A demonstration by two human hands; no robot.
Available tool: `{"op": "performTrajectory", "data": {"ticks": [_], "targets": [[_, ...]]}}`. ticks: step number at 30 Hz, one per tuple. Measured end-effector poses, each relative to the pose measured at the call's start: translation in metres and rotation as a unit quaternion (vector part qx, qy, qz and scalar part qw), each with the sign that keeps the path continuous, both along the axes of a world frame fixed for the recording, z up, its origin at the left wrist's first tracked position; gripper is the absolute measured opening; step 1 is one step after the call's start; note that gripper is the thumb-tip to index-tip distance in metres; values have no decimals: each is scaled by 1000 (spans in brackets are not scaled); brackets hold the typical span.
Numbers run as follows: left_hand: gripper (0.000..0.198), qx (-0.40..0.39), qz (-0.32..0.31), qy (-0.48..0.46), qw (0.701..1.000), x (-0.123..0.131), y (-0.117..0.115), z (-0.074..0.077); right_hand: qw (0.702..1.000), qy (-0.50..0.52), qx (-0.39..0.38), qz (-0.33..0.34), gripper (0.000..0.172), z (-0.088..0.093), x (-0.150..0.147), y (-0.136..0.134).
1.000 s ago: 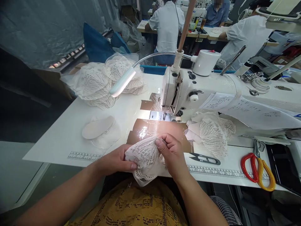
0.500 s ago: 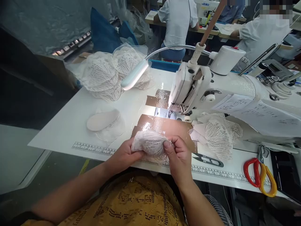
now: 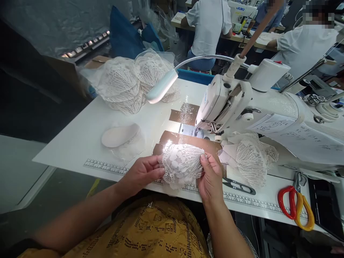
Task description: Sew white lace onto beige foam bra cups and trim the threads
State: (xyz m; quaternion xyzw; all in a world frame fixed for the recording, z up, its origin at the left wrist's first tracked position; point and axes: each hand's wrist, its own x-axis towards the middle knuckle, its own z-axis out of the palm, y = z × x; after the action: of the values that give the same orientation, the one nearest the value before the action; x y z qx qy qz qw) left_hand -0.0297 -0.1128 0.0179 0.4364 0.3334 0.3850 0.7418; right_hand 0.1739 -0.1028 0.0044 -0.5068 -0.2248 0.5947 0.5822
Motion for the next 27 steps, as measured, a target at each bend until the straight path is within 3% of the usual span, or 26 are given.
{"op": "performTrajectory", "data": {"ticks": [3, 13, 19, 21, 25, 27], "targets": [[29, 17, 17, 48, 999, 1, 0, 1, 1000, 23, -8, -11, 23, -1, 0, 1], [32, 48, 43, 36, 997, -3, -3, 1, 1000, -2, -2, -4, 24, -1, 1, 2], [29, 27, 43, 5, 999, -7, -4, -9, 999, -17, 16, -27, 20, 1, 1, 1], [30, 22, 42, 30, 998, -12, -2, -9, 999, -44, 28, 4, 20, 2, 2, 0], [43, 105, 82, 116, 984, -19, 8, 6, 974, -129, 62, 175, 22, 11, -3, -5], [52, 146, 42, 145, 978, -19, 13, 16, 949, -174, 91, 247, 23, 17, -8, -9]]}}
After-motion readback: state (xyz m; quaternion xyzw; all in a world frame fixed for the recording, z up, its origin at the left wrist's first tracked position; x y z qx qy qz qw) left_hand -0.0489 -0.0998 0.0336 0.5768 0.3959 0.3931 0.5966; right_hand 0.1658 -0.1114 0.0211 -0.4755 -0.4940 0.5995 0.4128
